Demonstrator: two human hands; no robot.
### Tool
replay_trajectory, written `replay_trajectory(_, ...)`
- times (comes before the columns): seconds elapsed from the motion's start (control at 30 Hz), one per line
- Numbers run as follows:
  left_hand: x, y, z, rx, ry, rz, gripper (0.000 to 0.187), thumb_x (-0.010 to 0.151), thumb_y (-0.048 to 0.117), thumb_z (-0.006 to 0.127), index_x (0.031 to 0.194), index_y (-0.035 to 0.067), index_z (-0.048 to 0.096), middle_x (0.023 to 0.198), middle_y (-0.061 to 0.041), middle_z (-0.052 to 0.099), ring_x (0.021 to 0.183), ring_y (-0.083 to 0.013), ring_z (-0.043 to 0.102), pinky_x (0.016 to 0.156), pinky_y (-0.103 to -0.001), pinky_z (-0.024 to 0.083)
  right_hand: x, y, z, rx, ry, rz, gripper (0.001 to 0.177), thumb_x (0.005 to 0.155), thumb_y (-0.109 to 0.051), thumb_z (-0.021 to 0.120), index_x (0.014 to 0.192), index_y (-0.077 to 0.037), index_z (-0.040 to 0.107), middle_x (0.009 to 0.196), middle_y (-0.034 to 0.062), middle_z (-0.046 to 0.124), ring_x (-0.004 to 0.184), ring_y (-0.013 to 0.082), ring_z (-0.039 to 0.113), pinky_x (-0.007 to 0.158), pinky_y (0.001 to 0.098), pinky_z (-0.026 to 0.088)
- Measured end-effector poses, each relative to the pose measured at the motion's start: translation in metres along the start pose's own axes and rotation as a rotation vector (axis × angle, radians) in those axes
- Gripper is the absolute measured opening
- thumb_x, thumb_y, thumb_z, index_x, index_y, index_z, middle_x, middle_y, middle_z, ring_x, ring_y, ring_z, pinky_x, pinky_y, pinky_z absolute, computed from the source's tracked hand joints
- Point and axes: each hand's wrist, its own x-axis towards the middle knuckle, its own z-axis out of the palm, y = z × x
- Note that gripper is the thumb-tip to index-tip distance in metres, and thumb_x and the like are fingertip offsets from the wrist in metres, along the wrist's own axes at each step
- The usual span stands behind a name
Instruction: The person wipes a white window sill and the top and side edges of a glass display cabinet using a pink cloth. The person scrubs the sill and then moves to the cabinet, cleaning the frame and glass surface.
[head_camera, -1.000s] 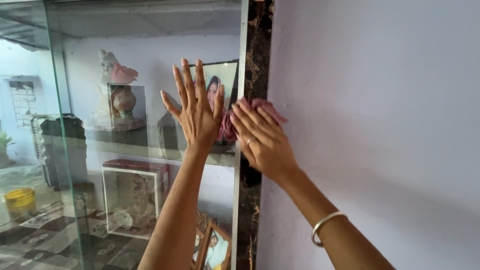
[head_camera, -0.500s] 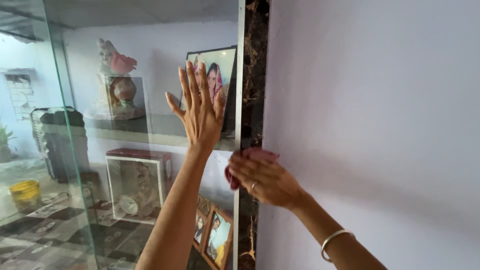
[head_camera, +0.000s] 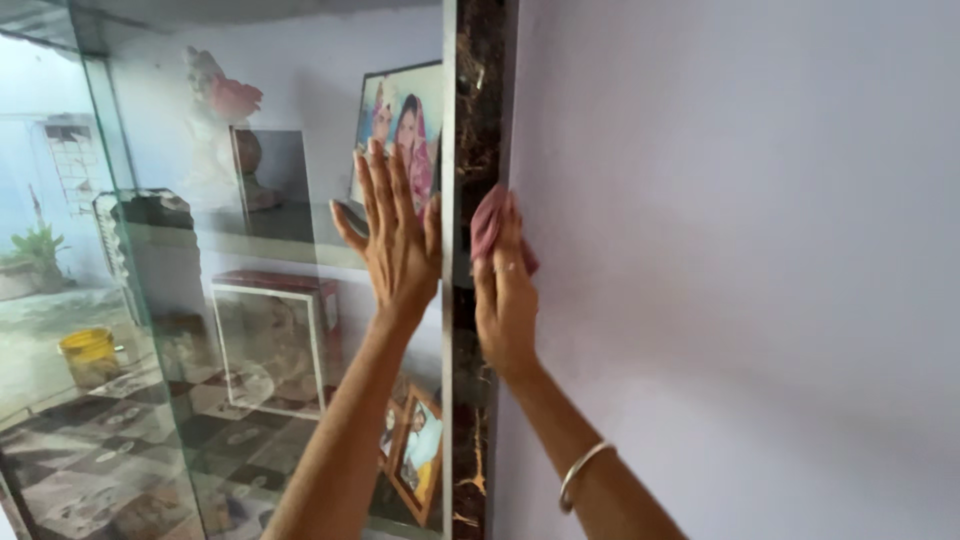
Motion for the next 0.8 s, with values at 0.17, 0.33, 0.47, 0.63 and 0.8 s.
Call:
replay_trajectory(0.17,-0.001,-0.001,-0.001,0.007,-0.025,-0.011,0.064,0.113,0.051,0.022,0.169,0.020,0.015,0.177,-0.005,0.011,0.164,-0.0246,0.007,0.126,-0.064,-0.005,-0.054,-0.015,-0.014,0.148,-0.135,0.331,0.070,0.111,-0.036,0.038,0.166,0.001,0.015,0.130,0.0122,0.061,0.128,0.0249,0.057,0.121,0.0337,0.033)
replay_trajectory(0.33,-0.003,0.003,-0.003,0.003,-0.048,-0.024,0.064,0.113,0.050,0.023,0.169,0.019,0.014,0.177,-0.005,0.010,0.164,-0.0251,0.006,0.125,-0.066,-0.005,-0.046,-0.012,-0.019,0.093,-0.152,0.230,0.068,0.112,-0.031,0.035,0.163,0.007,0.013,0.132,0.0110,0.061,0.131,0.0213,0.059,0.121,0.0344,0.031)
replay_trajectory(0.47,-0.006,0.002,-0.009,-0.008,-0.048,-0.013,0.065,0.113,0.051,0.023,0.169,0.019,0.014,0.177,-0.006,0.010,0.164,-0.0257,0.006,0.126,-0.066,-0.004,0.005,-0.008,-0.008,0.242,-0.044,0.067,0.057,0.115,-0.022,0.037,0.162,0.007,0.021,0.149,0.0153,0.056,0.132,0.0224,0.060,0.120,0.0322,0.040)
replay_trajectory(0.63,-0.009,0.003,-0.010,-0.038,-0.046,-0.017,0.065,0.113,0.052,0.024,0.169,0.021,0.014,0.177,-0.005,0.010,0.164,-0.0252,0.006,0.127,-0.064,-0.004,0.041,-0.006,-0.004,0.139,0.012,0.091,0.052,0.116,-0.017,0.042,0.163,0.001,0.029,0.155,0.0210,0.053,0.142,0.0304,0.054,0.119,0.0356,0.041)
replay_trajectory(0.8,-0.011,0.001,-0.004,-0.015,-0.016,-0.014,0.062,0.115,0.050,0.025,0.169,0.022,0.013,0.178,-0.004,0.011,0.165,-0.0247,0.008,0.128,-0.064,-0.005,-0.020,-0.004,-0.003,0.058,-0.015,0.160,0.059,0.111,-0.022,0.045,0.163,-0.004,0.023,0.144,0.0188,0.062,0.117,0.0264,0.070,0.110,0.0342,0.047)
